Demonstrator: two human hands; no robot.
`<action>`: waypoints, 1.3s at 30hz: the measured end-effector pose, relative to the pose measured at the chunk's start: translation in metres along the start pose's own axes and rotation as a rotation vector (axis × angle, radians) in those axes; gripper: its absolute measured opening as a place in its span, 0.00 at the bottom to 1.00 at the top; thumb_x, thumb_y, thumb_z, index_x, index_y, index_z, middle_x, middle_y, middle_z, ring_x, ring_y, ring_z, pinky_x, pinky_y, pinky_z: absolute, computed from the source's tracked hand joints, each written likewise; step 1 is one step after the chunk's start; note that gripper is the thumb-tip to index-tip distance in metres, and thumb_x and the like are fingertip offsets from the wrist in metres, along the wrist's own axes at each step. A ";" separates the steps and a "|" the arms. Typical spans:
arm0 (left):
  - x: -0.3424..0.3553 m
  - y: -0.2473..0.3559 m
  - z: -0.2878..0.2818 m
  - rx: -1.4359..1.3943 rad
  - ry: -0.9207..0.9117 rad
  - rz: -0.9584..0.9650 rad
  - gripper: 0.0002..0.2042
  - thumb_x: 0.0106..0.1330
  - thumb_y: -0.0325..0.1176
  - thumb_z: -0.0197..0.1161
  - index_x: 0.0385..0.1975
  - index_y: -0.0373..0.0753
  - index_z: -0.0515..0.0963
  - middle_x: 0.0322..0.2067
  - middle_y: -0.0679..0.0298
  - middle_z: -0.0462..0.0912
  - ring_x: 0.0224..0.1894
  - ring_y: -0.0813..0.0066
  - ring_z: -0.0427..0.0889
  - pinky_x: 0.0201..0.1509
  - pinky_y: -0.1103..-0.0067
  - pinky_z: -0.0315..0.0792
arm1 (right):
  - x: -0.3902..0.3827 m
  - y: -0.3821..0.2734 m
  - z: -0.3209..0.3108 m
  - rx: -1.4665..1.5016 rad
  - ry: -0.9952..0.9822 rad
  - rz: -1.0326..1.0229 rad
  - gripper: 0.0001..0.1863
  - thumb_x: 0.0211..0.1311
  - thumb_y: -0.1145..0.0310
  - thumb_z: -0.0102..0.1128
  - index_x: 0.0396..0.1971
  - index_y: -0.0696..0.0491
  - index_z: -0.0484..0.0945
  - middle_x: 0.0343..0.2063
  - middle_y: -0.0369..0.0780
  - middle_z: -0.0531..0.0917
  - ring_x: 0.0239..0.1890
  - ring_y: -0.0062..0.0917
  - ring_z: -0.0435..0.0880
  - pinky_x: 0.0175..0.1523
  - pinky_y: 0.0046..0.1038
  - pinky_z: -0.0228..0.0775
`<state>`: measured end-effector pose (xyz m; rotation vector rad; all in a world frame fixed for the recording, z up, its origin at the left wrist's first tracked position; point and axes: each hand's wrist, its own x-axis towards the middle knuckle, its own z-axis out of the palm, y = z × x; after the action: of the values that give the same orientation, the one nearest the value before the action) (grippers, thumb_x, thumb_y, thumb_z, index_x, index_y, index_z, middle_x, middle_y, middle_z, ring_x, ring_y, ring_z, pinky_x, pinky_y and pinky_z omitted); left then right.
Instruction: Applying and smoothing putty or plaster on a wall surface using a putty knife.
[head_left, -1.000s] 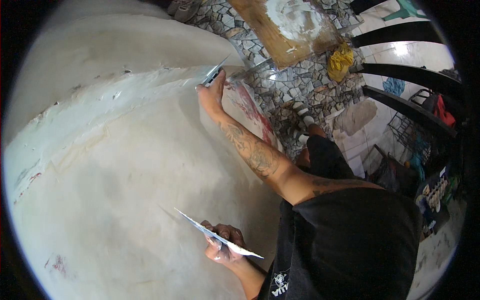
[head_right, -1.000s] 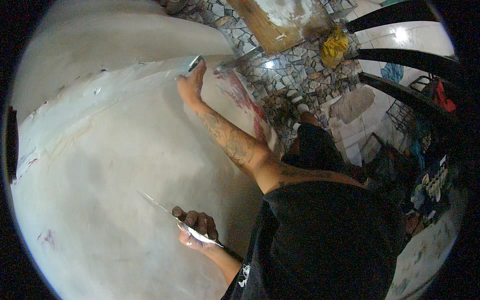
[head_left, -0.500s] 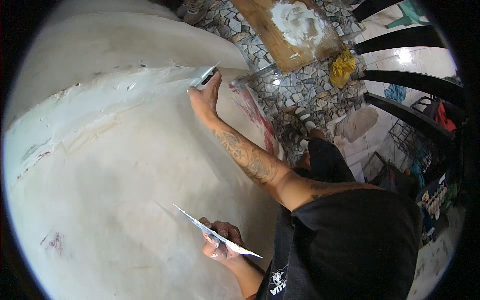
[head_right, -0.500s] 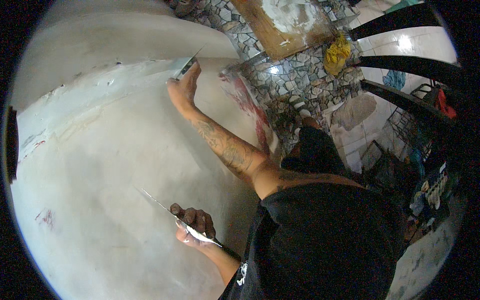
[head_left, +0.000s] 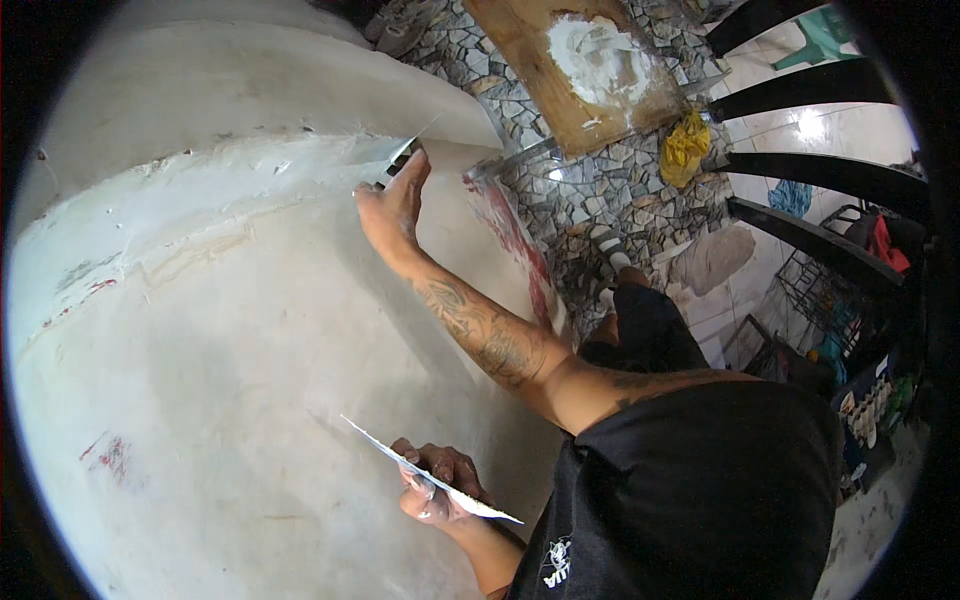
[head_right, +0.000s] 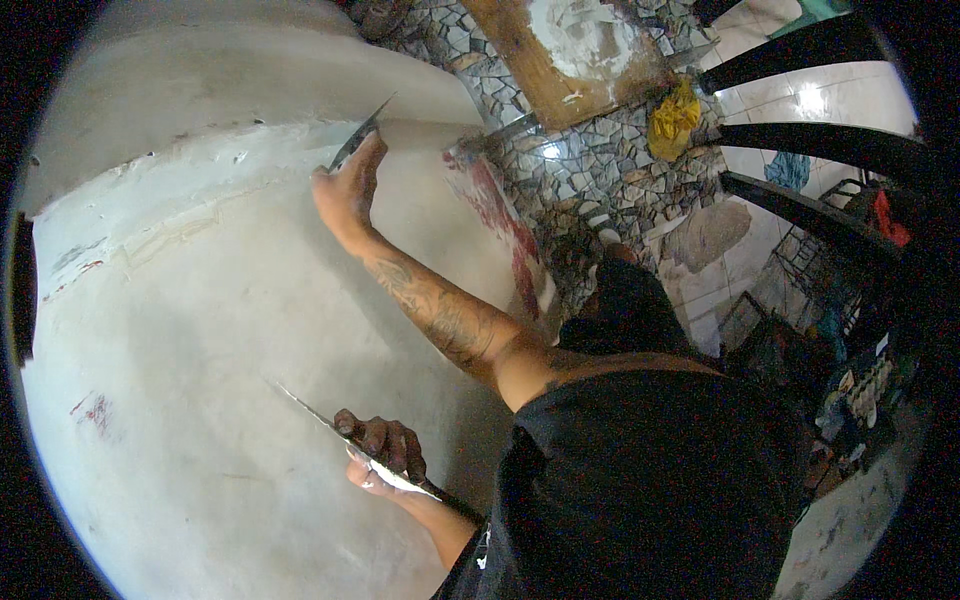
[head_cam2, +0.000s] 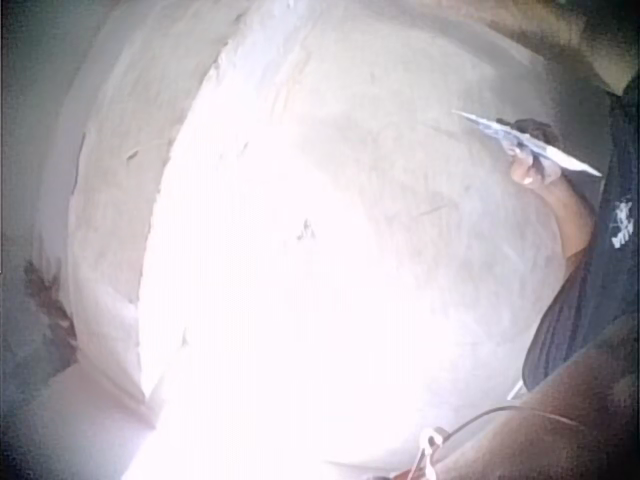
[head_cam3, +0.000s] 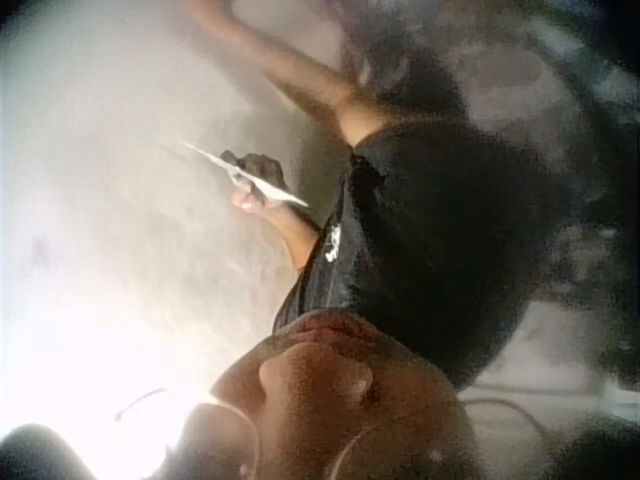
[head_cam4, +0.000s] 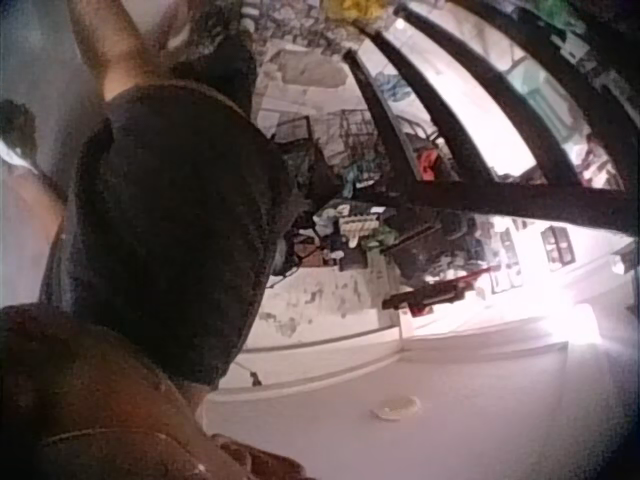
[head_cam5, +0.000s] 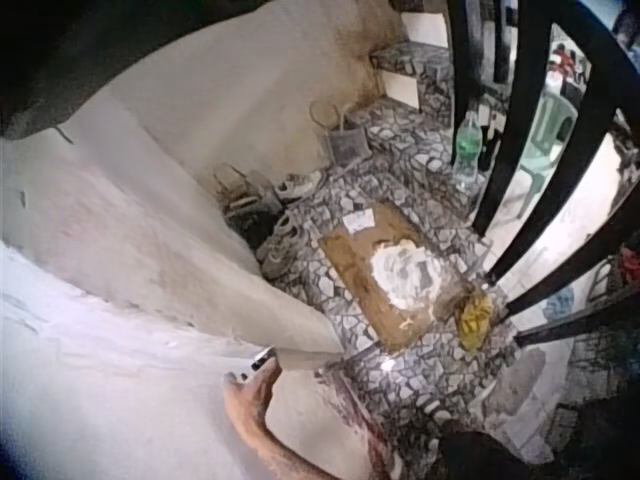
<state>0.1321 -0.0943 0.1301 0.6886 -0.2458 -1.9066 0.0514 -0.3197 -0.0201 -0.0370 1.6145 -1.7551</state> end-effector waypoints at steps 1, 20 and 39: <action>-0.002 0.000 -0.001 0.000 -0.003 -0.001 0.13 0.51 0.24 0.52 0.37 0.34 0.64 0.26 0.46 0.74 0.13 0.56 0.74 0.11 0.69 0.72 | -0.002 -0.003 -0.001 -0.001 -0.019 0.001 0.33 0.36 0.78 0.52 0.46 0.66 0.48 0.41 0.51 0.58 0.47 0.41 0.58 0.54 0.35 0.50; -0.008 0.005 0.006 0.163 -0.056 0.017 0.17 0.49 0.22 0.48 0.42 0.38 0.64 0.26 0.58 0.75 0.08 0.80 0.63 0.04 0.83 0.61 | -0.025 -0.041 0.008 -0.033 -0.044 -0.001 0.34 0.38 0.78 0.54 0.46 0.64 0.47 0.43 0.51 0.56 0.49 0.43 0.58 0.53 0.37 0.52; -0.008 0.004 0.012 0.082 -0.076 -0.007 0.19 0.45 0.20 0.50 0.41 0.36 0.64 0.22 0.61 0.73 0.05 0.82 0.59 0.03 0.83 0.59 | -0.043 -0.066 0.010 -0.011 -0.112 -0.097 0.37 0.40 0.80 0.53 0.50 0.66 0.42 0.44 0.52 0.55 0.50 0.44 0.57 0.54 0.37 0.51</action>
<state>0.1310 -0.0909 0.1447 0.6725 -0.3717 -1.9401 0.0555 -0.3104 0.0586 -0.2189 1.5643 -1.7842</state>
